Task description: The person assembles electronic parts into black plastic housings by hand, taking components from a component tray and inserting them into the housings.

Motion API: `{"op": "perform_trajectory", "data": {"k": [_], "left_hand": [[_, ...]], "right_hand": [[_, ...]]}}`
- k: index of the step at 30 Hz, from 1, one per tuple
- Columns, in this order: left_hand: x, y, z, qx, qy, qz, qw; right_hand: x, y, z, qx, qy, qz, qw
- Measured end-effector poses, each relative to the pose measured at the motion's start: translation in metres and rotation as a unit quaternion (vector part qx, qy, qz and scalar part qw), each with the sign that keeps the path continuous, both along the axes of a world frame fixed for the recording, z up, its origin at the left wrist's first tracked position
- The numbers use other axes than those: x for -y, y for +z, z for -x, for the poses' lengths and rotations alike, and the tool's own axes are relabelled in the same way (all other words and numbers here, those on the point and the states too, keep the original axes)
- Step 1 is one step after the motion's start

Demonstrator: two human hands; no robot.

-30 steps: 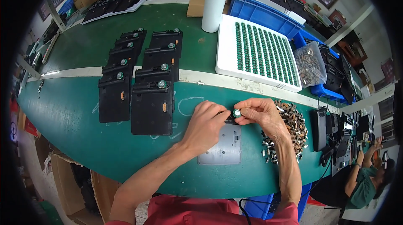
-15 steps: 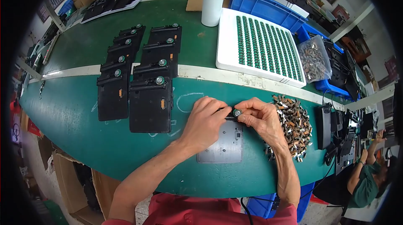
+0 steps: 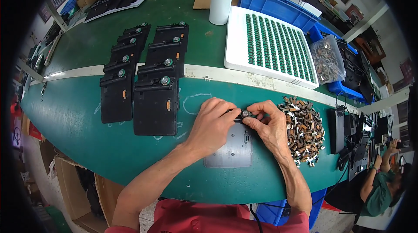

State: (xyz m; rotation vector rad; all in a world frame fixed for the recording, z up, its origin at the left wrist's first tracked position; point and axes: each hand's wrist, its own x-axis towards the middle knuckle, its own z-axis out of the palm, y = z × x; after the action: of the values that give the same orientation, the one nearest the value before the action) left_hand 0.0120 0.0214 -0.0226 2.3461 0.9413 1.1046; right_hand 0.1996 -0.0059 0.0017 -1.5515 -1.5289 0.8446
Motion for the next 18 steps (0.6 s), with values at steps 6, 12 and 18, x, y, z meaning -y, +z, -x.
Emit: {"op": "perform_trajectory", "data": {"k": [6, 12, 18], "left_hand": [[-0.0002, 0.0000, 0.0008, -0.012, -0.005, 0.006, 1.000], [-0.0006, -0.0021, 0.0010, -0.007, -0.003, 0.003, 1.000], [0.0000, -0.0010, 0.0002, -0.019, -0.004, -0.009, 1.000]], "right_hand": [[-0.0014, 0.0051, -0.0083, -0.020, 0.021, 0.003, 1.000], [0.0005, 0.0083, -0.0037, 0.069, 0.065, -0.072, 0.993], [0.0016, 0.0060, -0.0038, 0.024, 0.033, -0.045, 0.998]]}}
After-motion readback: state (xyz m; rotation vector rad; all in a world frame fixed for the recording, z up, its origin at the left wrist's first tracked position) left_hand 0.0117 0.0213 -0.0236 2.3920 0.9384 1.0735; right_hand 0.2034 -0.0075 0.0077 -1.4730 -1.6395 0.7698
